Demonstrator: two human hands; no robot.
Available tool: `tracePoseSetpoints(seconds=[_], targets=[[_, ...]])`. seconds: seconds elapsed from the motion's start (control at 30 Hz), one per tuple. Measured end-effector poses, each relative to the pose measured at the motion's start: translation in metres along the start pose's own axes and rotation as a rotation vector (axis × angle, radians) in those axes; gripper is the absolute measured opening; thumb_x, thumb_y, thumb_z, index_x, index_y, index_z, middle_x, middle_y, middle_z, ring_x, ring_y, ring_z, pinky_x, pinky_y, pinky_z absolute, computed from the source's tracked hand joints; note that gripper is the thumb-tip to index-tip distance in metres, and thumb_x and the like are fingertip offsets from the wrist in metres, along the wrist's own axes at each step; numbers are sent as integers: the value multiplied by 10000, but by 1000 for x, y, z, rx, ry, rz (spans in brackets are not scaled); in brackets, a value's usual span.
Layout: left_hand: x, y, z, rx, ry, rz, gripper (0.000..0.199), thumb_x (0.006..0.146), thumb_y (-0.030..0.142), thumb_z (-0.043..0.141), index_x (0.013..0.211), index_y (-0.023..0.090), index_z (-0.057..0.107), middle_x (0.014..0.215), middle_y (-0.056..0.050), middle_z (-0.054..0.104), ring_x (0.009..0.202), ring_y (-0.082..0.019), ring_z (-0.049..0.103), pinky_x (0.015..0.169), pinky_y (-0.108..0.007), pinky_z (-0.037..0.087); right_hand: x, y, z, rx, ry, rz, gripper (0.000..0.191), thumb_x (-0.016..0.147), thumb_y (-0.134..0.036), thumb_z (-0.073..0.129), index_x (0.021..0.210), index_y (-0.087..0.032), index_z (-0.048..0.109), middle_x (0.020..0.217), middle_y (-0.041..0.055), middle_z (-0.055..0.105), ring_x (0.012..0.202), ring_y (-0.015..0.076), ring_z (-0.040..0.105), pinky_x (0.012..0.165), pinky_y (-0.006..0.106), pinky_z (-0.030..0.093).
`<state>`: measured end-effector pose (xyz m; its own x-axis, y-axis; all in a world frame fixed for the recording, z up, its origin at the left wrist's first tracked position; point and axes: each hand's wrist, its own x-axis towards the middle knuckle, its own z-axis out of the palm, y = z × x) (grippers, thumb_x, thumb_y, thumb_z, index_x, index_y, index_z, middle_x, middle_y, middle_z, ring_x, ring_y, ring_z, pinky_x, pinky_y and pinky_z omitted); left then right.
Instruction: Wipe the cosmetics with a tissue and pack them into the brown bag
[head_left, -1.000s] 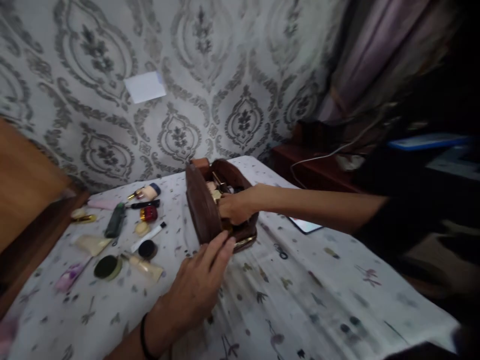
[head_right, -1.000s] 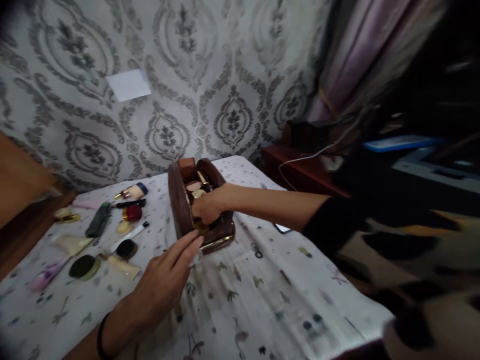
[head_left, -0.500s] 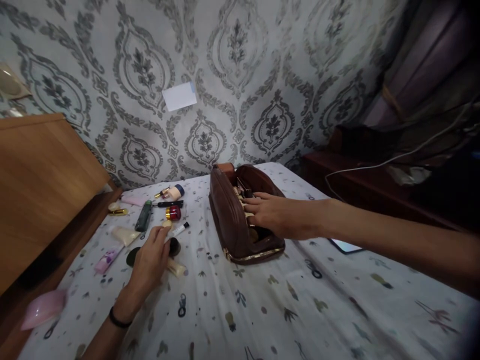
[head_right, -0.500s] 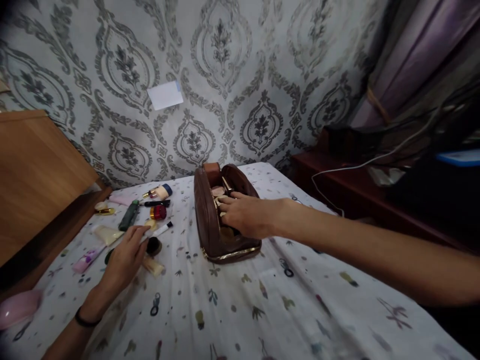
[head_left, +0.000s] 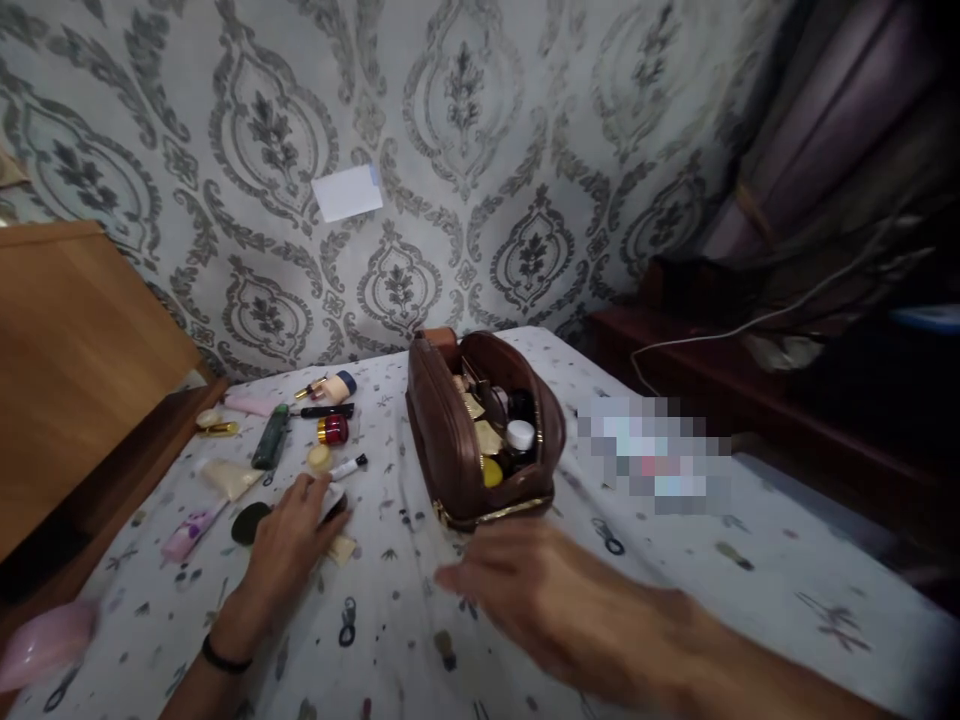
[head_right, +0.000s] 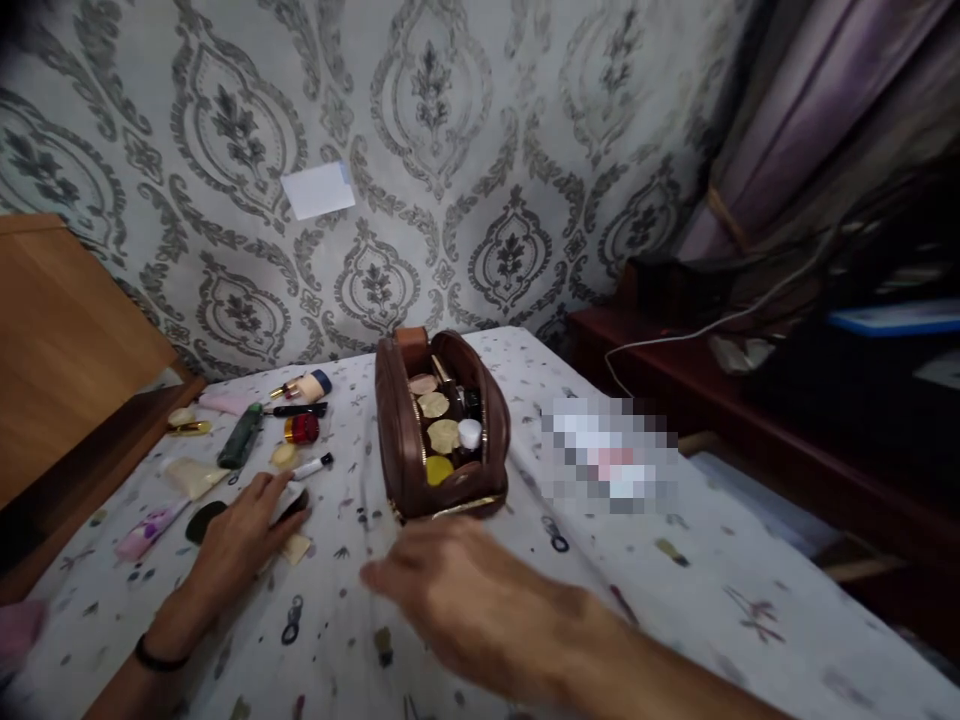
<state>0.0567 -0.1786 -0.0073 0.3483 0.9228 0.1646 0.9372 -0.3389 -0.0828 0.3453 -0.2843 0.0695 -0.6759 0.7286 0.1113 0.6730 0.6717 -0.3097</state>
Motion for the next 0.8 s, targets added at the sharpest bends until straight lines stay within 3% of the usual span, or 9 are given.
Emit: tracePoseSetpoints(seconds=[0.1,0.2,0.27,0.33,0.43,0.53,0.63,0.7,0.8], targets=[[0,-2,1,-22,21,15,361,956,406,446,1221,193,567,1103,-85,633,909,-256,691,657,-324,538,2,-5,40,233,-60,-32,317,865,-71,472,1067,-173,695,861,88,730,811,205,672,743,287,490],[0,-2,-2,-151,122,45,386,954,440,427,1229,205,561,1145,-84,640,823,-231,703,649,-319,541,6,-2,76,626,122,100,324,937,-187,447,1160,-169,682,938,96,729,898,199,686,856,304,503],[-1,3,-6,-296,180,115,378,929,466,478,1202,224,576,1143,-71,659,862,-227,706,714,-316,556,11,1,98,969,218,230,364,949,-358,487,1213,-168,650,932,92,707,769,177,677,736,298,528],[-4,14,-12,-434,182,229,359,890,461,561,1174,243,596,1115,-54,685,970,-238,697,813,-318,561,18,2,114,1381,254,295,556,878,-571,570,1289,-197,580,1020,91,676,654,138,643,591,264,511],[-12,37,-17,-526,81,427,374,863,426,640,1203,274,611,1124,-51,697,1047,-237,682,853,-298,567,25,3,127,1789,275,277,679,738,-665,698,1224,-204,588,913,43,675,655,126,642,622,261,518],[-17,57,-12,-571,41,557,432,863,442,660,1260,282,601,1158,-69,678,1047,-226,680,854,-267,568,24,4,127,1934,286,233,599,689,-619,770,1062,-167,645,793,20,680,664,134,653,635,257,521],[-18,69,-5,-703,38,588,561,871,573,593,1342,270,558,1170,-94,639,1062,-238,657,875,-289,557,21,8,124,1978,315,251,551,664,-565,814,982,-144,652,758,11,680,613,105,634,595,223,502],[-19,74,-4,-820,-11,568,590,918,616,467,1393,269,522,1182,-102,612,1085,-248,630,906,-326,540,20,10,122,1963,336,259,545,666,-556,817,973,-140,643,761,9,678,616,108,645,588,223,507],[-21,78,-9,-966,-78,430,496,1017,458,303,1427,250,487,1199,-106,592,1127,-241,591,971,-373,497,21,15,118,1881,372,278,549,686,-532,812,1036,-156,620,832,19,686,685,140,689,571,224,510]])
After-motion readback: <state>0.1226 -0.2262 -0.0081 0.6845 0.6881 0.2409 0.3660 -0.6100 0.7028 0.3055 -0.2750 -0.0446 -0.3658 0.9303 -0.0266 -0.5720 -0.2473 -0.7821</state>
